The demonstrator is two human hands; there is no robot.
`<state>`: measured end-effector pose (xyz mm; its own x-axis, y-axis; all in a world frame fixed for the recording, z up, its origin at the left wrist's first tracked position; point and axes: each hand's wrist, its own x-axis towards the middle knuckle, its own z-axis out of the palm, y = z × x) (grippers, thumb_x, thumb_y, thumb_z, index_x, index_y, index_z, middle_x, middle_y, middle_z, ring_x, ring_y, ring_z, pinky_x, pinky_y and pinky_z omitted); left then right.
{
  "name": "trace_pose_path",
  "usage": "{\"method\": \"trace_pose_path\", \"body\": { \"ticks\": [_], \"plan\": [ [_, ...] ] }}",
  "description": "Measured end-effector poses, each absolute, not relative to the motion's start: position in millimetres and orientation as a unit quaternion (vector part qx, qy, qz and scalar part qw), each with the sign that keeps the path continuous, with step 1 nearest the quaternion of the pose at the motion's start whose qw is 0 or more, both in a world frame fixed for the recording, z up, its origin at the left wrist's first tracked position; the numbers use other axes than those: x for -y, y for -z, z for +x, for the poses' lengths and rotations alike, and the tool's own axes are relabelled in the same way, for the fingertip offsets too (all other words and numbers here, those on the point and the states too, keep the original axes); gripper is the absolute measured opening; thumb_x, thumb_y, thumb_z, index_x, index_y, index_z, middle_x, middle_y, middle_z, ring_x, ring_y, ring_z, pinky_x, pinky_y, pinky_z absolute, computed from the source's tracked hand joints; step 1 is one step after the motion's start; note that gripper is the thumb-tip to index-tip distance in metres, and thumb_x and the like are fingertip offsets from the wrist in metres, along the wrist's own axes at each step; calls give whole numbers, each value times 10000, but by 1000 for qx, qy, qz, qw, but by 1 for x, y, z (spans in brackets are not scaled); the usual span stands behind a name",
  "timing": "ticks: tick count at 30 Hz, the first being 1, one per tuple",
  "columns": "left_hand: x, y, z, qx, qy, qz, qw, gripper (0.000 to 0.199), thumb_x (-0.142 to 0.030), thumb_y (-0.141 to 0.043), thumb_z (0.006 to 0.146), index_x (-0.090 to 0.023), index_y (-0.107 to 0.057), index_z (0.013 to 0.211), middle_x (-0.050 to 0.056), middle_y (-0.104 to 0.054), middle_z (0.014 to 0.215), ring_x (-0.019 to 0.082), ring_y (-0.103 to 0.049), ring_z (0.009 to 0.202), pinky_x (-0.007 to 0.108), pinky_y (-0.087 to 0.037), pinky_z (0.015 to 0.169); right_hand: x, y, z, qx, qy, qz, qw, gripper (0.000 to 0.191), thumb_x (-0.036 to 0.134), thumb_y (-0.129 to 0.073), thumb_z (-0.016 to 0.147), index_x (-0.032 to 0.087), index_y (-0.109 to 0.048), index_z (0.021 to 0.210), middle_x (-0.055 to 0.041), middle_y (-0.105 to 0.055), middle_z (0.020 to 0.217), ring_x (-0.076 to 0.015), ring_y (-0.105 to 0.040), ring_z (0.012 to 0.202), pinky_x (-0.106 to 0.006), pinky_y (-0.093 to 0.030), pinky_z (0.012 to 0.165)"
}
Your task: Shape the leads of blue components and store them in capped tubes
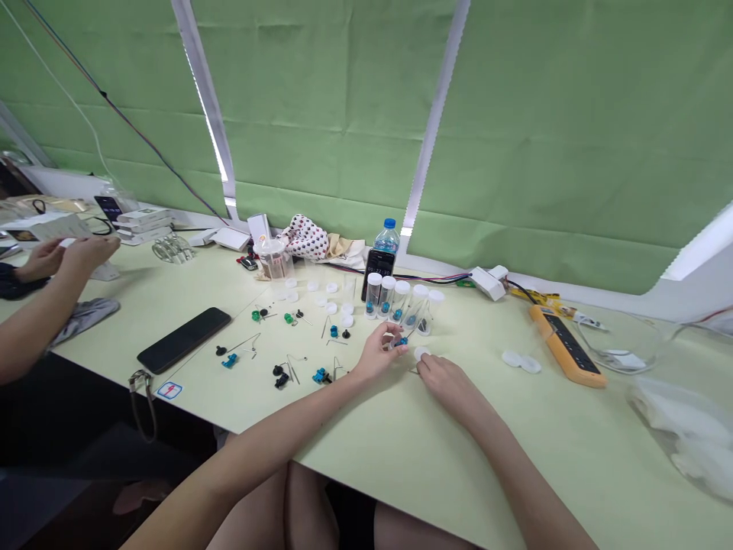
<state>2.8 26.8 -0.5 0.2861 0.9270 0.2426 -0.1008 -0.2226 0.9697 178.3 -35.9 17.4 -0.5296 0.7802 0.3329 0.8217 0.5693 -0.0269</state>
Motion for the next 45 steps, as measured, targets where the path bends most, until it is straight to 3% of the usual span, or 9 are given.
{"method": "trace_pose_path", "body": {
  "ticks": [4,7,12,16,24,30,37,40,45],
  "plan": [
    [-27,0,2,-348,-496,611,509,331,-174,-674,658,-193,-565,970,54,-564,922,144,-538,825,308,-438,765,36,-19,180,840,-20,-512,178,172,255,-361,896,241,-509,810,-9,-590,747,-162,-554,612,-272,-414,564],
    [-27,0,1,-332,-510,626,488,340,-127,-680,637,-191,-605,963,71,-572,987,173,-536,907,335,-428,818,37,-26,187,788,-58,-561,248,146,325,-378,899,257,-506,918,3,-613,752,-157,-568,590,-275,-428,565],
    [-29,2,0,-323,-508,643,473,366,-83,-681,612,-196,-652,959,66,-562,995,180,-541,928,343,-421,852,42,-43,194,700,24,-575,424,214,398,-423,882,223,-543,910,-39,-612,803,-172,-566,666,-300,-437,642],
    [-30,1,0,-326,-507,635,483,388,-59,-678,610,-198,-660,971,64,-558,1007,181,-546,954,343,-412,887,44,-51,195,652,83,-575,487,216,355,-402,900,214,-562,870,-44,-572,779,-171,-516,641,-313,-413,630],
    [-27,-2,-1,-333,-480,675,451,410,-67,-670,636,-220,-667,1016,61,-568,1009,184,-537,963,330,-396,902,44,-48,193,691,68,-548,466,205,313,-404,902,229,-589,873,-54,-572,834,-178,-514,650,-335,-433,641],
    [-28,1,1,-312,-459,686,470,409,-93,-663,658,-211,-656,1050,74,-585,1054,188,-538,970,323,-395,901,45,-46,189,710,44,-519,473,211,316,-424,903,242,-620,879,-57,-556,877,-202,-554,809,-337,-444,712],
    [-30,7,4,-305,-486,631,522,384,-96,-638,677,-188,-627,1049,83,-588,1077,176,-548,976,320,-415,875,41,-45,192,644,45,-570,508,278,357,-367,920,220,-593,1009,-75,-548,954,-202,-538,843,-335,-437,723],
    [-31,9,4,-303,-489,601,555,348,-138,-635,698,-171,-603,1043,85,-596,1025,160,-559,916,324,-432,844,34,-34,198,671,-9,-597,440,297,411,-379,903,225,-592,993,-67,-548,971,-194,-547,813,-333,-449,726],
    [-30,9,5,-281,-470,578,605,361,-222,-678,683,-157,-554,1016,80,-575,987,120,-573,768,287,-463,722,24,-5,196,705,-98,-632,307,391,486,-492,820,248,-540,1126,-67,-490,1075,-204,-565,847,-346,-478,761]
  ]
}}
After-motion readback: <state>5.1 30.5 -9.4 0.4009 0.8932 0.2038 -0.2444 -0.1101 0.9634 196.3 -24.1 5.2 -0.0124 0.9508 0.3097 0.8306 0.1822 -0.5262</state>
